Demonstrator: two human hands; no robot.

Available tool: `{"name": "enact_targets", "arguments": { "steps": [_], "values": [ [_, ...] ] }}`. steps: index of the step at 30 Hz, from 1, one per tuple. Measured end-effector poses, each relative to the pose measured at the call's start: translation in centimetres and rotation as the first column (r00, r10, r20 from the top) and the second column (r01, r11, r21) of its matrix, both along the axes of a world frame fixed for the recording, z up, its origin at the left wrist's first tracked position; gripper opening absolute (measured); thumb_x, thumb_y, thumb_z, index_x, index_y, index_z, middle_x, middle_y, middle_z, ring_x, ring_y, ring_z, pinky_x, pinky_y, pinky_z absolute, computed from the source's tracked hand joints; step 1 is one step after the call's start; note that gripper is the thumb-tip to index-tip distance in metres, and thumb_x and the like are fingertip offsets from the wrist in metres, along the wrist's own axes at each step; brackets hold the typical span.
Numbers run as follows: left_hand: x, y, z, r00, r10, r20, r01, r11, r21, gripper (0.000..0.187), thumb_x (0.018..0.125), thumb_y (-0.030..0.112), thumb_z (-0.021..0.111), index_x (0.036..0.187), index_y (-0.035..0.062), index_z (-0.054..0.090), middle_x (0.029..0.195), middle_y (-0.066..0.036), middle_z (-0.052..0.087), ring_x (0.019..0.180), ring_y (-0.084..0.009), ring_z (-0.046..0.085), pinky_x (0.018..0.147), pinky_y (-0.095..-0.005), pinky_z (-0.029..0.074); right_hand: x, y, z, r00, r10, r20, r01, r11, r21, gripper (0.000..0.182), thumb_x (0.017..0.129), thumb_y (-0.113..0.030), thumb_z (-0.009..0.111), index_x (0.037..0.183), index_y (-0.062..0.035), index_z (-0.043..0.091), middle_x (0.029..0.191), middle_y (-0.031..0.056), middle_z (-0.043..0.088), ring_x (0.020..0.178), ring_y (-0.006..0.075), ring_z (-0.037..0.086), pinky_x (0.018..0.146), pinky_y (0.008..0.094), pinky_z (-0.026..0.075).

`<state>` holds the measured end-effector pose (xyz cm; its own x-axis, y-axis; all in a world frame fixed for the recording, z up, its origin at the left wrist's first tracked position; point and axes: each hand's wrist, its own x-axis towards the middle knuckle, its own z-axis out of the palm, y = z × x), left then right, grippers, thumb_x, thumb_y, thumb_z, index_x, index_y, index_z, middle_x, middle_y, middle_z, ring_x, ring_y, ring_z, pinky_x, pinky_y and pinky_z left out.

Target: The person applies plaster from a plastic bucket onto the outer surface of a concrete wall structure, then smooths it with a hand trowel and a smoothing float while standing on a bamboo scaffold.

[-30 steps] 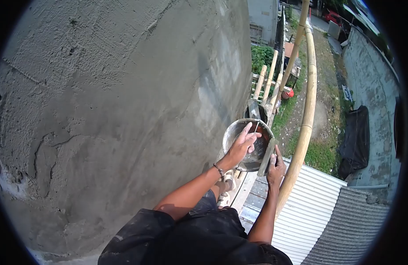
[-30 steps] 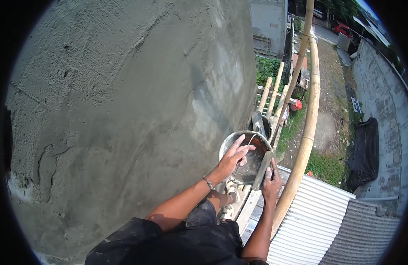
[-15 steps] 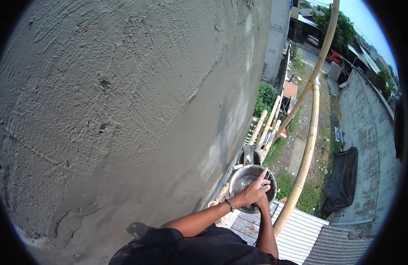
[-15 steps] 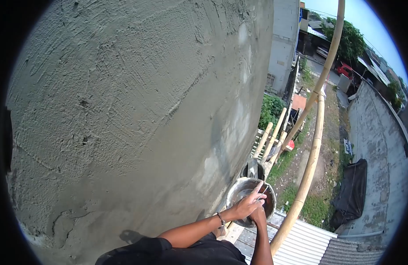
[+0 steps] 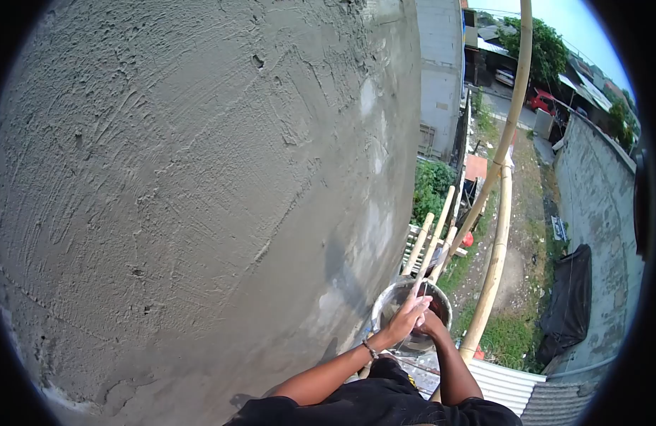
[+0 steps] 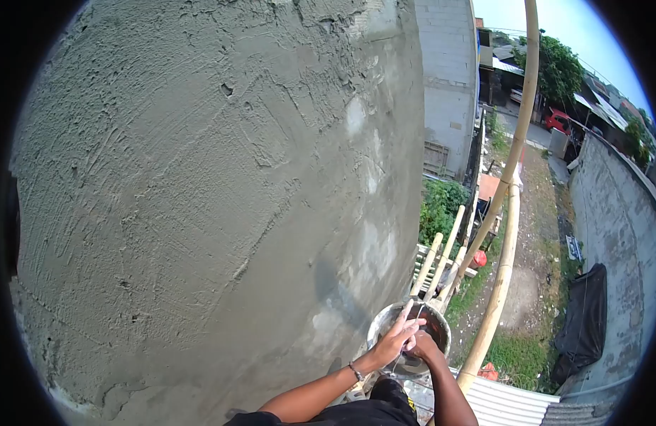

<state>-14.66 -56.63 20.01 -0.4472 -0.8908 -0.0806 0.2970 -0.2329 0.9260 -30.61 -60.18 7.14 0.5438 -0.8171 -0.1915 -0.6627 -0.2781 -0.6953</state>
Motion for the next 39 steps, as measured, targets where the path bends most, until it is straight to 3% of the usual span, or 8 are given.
{"name": "enact_targets", "arguments": {
  "steps": [2, 4, 9, 14, 18, 25, 31, 39],
  "values": [
    [-0.3, -1.5, 0.2, 0.999, 0.038, 0.038, -0.037, 0.999, -0.016, 0.071, 0.105, 0.026, 0.04, 0.155, 0.0136, -0.007, 0.138, -0.018, 0.044, 0.072, -0.0076, 0.044, 0.064, -0.022, 0.04, -0.1, -0.9, 3.8, 0.998, -0.007, -0.067, 0.008, 1.0, 0.011, 0.034, 0.088, -0.024, 0.059, 0.115, -0.0023, 0.06, 0.109, 0.012, 0.066, 0.1, 0.0248, 0.059, 0.093, 0.0385, 0.045],
    [-0.7, -2.4, 0.7, 0.996, 0.058, 0.068, -0.06, 0.998, 0.03, 0.069, 0.106, 0.028, 0.038, 0.155, 0.0126, -0.008, 0.139, -0.017, 0.044, 0.072, -0.0071, 0.043, 0.063, -0.0215, 0.039, -1.3, -1.4, 3.4, 0.904, -0.247, 0.349, 0.119, 0.93, 0.349, 0.036, 0.087, -0.021, 0.059, 0.119, -0.0068, 0.065, 0.106, 0.0166, 0.07, 0.104, 0.0315, 0.065, 0.088, 0.0426, 0.049],
    [-1.8, -5.5, 2.2, 0.983, 0.151, 0.105, -0.154, 0.988, 0.022, 0.07, 0.106, 0.031, 0.036, 0.155, 0.0108, -0.01, 0.138, -0.015, 0.047, 0.069, -0.0076, 0.043, 0.062, -0.0209, 0.037, -3.3, -2.6, 2.2, 0.588, -0.62, 0.519, -0.067, 0.602, 0.795, 0.031, 0.093, -0.024, 0.062, 0.113, -0.0008, 0.067, 0.102, 0.0054, 0.069, 0.088, 0.0122, 0.066, 0.073, 0.0286, 0.054],
    [-2.0, -7.2, 2.0, 0.962, 0.263, 0.077, -0.268, 0.962, 0.055, 0.071, 0.105, 0.036, 0.035, 0.154, 0.0103, -0.011, 0.136, -0.018, 0.049, 0.072, -0.0091, 0.042, 0.066, -0.0216, 0.038, -5.2, -3.0, 3.1, 0.25, -0.889, 0.384, -0.239, 0.328, 0.914, 0.022, 0.095, -0.012, 0.054, 0.111, 0.0005, 0.063, 0.098, 0.0085, 0.07, 0.077, 0.0171, 0.069, 0.062, 0.0288, 0.054],
    [-1.8, -6.3, 1.2, 0.947, 0.318, 0.047, -0.321, 0.941, 0.109, 0.074, 0.105, 0.043, 0.034, 0.154, 0.01, -0.009, 0.136, -0.018, 0.049, 0.071, -0.0096, 0.04, 0.066, -0.022, 0.038, -6.8, -3.9, 1.2, 0.324, -0.833, 0.449, -0.303, 0.358, 0.883, 0.021, 0.098, -0.014, 0.048, 0.106, -0.0014, 0.063, 0.09, 0.008, 0.069, 0.071, 0.0183, 0.067, 0.058, 0.0299, 0.054],
    [-0.9, -4.1, 0.3, 0.921, 0.375, -0.106, -0.35, 0.916, 0.198, 0.073, 0.104, 0.049, 0.032, 0.156, 0.016, -0.006, 0.135, -0.018, 0.049, 0.071, -0.0101, 0.042, 0.067, -0.0231, 0.038, -7.3, -4.4, 11.6, -0.004, -0.754, 0.657, -0.506, 0.568, 0.649, 0.035, 0.096, -0.016, 0.047, 0.122, 0.0055, 0.055, 0.113, 0.0149, 0.066, 0.101, 0.0229, 0.066, 0.089, 0.0349, 0.054],
    [-0.5, -1.9, 0.1, 0.91, 0.375, -0.177, -0.32, 0.906, 0.278, 0.071, 0.102, 0.051, 0.039, 0.157, 0.0207, 0.006, 0.131, -0.017, 0.051, 0.071, -0.0106, 0.043, 0.067, -0.0247, 0.038, 1.2, -11.2, 29.0, 0.187, -0.026, 0.982, 0.083, 0.996, 0.011, 0.038, 0.095, -0.009, 0.053, 0.131, 0.0026, 0.047, 0.121, 0.009, 0.058, 0.109, 0.0138, 0.056, 0.098, 0.03, 0.043],
    [1.5, -0.1, 0.8, 0.936, 0.33, -0.122, -0.29, 0.92, 0.265, 0.074, 0.101, 0.053, 0.038, 0.157, 0.0191, 0.004, 0.139, -0.017, 0.046, 0.072, -0.0108, 0.043, 0.07, -0.0245, 0.038, 17.3, -20.3, 49.0, 0.565, 0.454, 0.689, 0.642, 0.284, -0.713, 0.026, 0.092, -0.004, 0.055, 0.118, -0.0085, 0.059, 0.115, 0.0094, 0.066, 0.097, 0.0306, 0.059, 0.088, 0.0371, 0.048]
  ]
}}
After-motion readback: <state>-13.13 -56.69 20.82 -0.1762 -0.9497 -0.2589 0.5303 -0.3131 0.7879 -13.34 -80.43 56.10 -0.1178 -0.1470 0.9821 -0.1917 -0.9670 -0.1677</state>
